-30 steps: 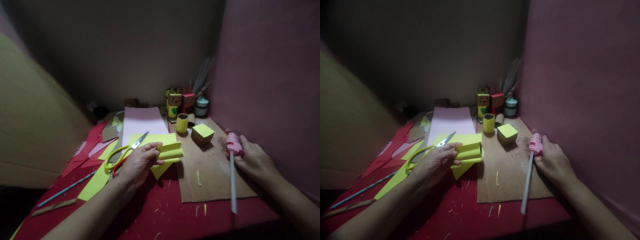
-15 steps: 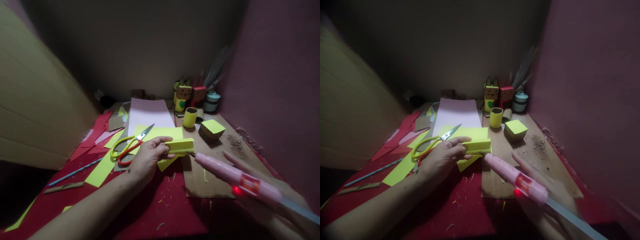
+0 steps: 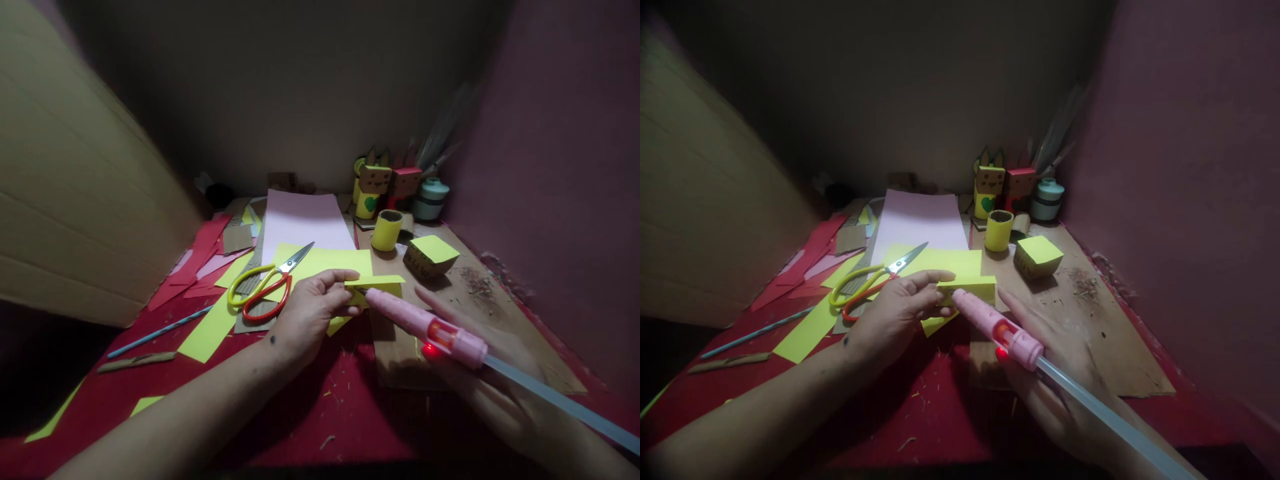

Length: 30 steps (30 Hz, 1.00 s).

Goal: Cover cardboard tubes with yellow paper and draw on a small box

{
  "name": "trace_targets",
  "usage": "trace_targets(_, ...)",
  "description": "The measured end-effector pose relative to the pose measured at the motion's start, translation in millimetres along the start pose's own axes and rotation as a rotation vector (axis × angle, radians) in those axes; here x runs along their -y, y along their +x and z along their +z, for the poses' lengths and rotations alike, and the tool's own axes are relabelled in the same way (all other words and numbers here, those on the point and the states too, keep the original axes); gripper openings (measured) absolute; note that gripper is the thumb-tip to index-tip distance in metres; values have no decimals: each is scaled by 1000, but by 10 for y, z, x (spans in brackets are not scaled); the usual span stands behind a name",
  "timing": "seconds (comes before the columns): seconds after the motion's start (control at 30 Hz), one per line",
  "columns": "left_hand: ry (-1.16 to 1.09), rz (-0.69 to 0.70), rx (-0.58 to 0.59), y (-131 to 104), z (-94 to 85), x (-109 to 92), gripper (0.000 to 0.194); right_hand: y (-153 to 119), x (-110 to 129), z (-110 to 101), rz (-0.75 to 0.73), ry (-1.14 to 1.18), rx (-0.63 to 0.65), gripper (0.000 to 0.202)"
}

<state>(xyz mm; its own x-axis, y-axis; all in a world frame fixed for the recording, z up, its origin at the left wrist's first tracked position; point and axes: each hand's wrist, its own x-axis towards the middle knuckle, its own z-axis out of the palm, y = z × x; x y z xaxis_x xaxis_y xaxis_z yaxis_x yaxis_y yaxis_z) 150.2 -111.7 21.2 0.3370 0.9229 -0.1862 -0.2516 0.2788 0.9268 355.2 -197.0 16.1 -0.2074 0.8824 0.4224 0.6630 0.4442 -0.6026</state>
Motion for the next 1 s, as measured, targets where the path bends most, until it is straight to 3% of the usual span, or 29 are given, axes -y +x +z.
trace_targets(1.0, -27, -44, -20, 11, 21, 15, 20, -29, -55, 113, 39, 75, 1, 61)
